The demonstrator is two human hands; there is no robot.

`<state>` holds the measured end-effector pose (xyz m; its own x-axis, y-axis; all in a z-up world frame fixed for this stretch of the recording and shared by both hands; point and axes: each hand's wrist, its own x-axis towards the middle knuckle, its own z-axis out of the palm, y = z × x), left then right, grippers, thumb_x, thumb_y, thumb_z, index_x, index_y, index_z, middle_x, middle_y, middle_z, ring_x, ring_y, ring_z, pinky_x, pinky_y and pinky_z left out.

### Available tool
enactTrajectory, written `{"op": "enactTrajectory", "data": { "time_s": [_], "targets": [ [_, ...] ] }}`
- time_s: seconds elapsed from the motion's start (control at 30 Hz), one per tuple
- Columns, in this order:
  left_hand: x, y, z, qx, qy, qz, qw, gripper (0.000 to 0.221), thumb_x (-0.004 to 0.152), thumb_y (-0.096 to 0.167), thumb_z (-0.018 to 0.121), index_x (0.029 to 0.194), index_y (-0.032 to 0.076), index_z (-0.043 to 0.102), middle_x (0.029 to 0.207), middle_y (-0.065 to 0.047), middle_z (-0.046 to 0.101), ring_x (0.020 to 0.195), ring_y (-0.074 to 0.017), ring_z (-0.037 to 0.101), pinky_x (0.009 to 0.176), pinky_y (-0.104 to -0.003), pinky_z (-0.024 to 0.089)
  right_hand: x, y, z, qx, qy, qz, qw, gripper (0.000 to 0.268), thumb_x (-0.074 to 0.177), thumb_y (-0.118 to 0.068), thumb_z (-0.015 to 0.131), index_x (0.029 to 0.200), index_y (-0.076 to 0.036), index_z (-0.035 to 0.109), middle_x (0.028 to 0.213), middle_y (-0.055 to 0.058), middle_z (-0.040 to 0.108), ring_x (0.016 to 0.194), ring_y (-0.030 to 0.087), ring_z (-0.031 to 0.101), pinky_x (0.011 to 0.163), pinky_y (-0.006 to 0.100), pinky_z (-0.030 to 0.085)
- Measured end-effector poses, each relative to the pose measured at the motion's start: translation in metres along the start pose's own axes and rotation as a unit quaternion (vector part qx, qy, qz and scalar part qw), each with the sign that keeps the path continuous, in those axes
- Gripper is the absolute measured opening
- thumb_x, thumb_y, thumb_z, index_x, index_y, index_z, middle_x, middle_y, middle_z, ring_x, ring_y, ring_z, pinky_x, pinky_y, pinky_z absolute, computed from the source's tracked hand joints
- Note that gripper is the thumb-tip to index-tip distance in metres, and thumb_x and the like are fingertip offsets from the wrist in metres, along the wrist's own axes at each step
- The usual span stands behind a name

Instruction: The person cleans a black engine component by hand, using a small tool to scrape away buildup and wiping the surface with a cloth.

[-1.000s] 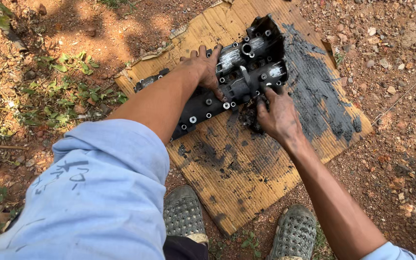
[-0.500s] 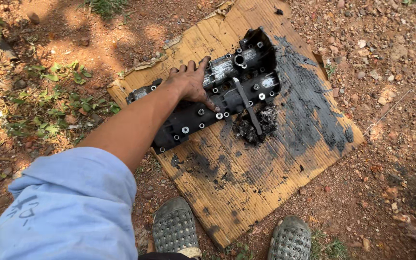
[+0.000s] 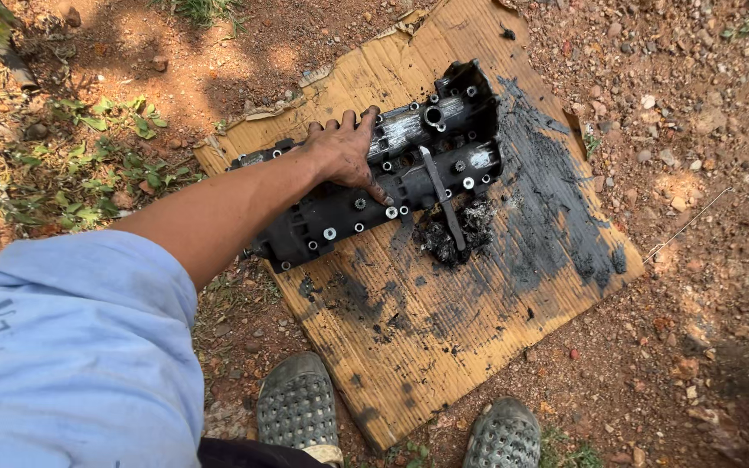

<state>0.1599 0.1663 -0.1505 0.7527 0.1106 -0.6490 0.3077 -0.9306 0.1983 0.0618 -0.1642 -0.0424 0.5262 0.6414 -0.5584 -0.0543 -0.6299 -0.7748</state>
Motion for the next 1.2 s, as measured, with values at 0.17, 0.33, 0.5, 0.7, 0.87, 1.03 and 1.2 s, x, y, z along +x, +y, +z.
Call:
{"op": "enactTrajectory", "data": {
  "time_s": [0.17, 0.33, 0.5, 0.7, 0.87, 1.03, 1.2],
  "targets": [
    [-0.004, 0.011, -0.01, -0.034, -0.023, -0.025, 0.999, 0.151, 0.051, 0.062, 0.094, 0.161, 0.016, 0.002, 0.157, -0.021, 0.029, 0.142, -0.0469, 0.034, 0.115, -0.068, 0.027, 0.007, -0.023, -0.001, 0.05, 0.035, -0.101, 0.993, 0.03, 0.106, -0.024, 0.05, 0.122, -0.008, 0.069, 0.078, 0.002, 0.058, 0.057, 0.009, 0.041, 0.047, 0.024, 0.036],
    [-0.011, 0.018, -0.014, -0.009, 0.008, 0.006, 1.0, 0.135, 0.051, 0.057, 0.098, 0.151, 0.01, 0.02, 0.149, -0.02, 0.039, 0.137, -0.0457, 0.041, 0.109, -0.064, 0.037, 0.075, -0.035, 0.011, 0.105, 0.199, -0.082, 0.971, 0.031, 0.106, -0.022, 0.05, 0.125, -0.007, 0.069, 0.078, 0.002, 0.058, 0.057, 0.008, 0.039, 0.047, 0.023, 0.033],
    [-0.006, 0.016, -0.011, 0.0, 0.033, 0.01, 0.999, 0.128, 0.051, 0.059, 0.098, 0.144, 0.009, 0.026, 0.144, -0.019, 0.043, 0.136, -0.0445, 0.042, 0.11, -0.066, 0.033, 0.158, 0.047, 0.014, -0.24, 0.306, 0.004, 0.921, 0.039, 0.094, -0.019, 0.066, 0.123, 0.005, 0.055, 0.077, 0.015, 0.067, 0.068, 0.023, 0.058, 0.062, 0.042, 0.046],
    [-0.003, 0.013, -0.008, 0.021, 0.034, 0.012, 0.999, 0.131, 0.05, 0.063, 0.096, 0.145, 0.007, 0.026, 0.147, -0.021, 0.042, 0.138, -0.0442, 0.04, 0.108, -0.068, 0.035, 0.157, 0.072, 0.023, -0.169, 0.29, 0.102, 0.936, 0.037, 0.092, -0.017, 0.062, 0.123, 0.001, 0.051, 0.088, 0.022, 0.068, 0.085, 0.039, 0.069, 0.087, 0.058, 0.052],
    [0.011, 0.015, -0.012, 0.038, 0.013, -0.013, 0.999, 0.136, 0.046, 0.063, 0.098, 0.148, 0.009, 0.025, 0.15, -0.02, 0.039, 0.14, -0.0444, 0.039, 0.11, -0.064, 0.036, 0.151, 0.06, 0.012, -0.273, 0.396, -0.091, 0.872, 0.037, 0.08, -0.011, 0.068, 0.111, 0.003, 0.055, 0.089, 0.025, 0.058, 0.077, 0.041, 0.062, 0.072, 0.056, 0.057],
    [0.014, 0.006, -0.012, 0.041, -0.017, 0.0, 0.999, 0.14, 0.045, 0.068, 0.098, 0.149, 0.01, 0.024, 0.151, -0.017, 0.037, 0.141, -0.0433, 0.038, 0.112, -0.065, 0.035, 0.121, 0.011, -0.002, -0.104, 0.194, 0.119, 0.968, 0.055, 0.092, -0.002, 0.046, 0.147, -0.003, 0.038, 0.061, 0.0, 0.043, 0.046, 0.014, 0.044, 0.054, 0.048, 0.055],
    [0.014, 0.004, -0.01, 0.042, -0.015, -0.005, 0.999, 0.15, 0.043, 0.071, 0.095, 0.155, 0.01, 0.016, 0.151, -0.02, 0.044, 0.138, -0.0447, 0.046, 0.111, -0.059, 0.043, 0.112, 0.012, -0.001, -0.05, 0.252, 0.049, 0.965, 0.043, 0.109, -0.025, 0.042, 0.15, -0.01, 0.045, 0.08, 0.001, 0.043, 0.069, 0.016, 0.042, 0.067, 0.043, 0.047]
  ]
}}
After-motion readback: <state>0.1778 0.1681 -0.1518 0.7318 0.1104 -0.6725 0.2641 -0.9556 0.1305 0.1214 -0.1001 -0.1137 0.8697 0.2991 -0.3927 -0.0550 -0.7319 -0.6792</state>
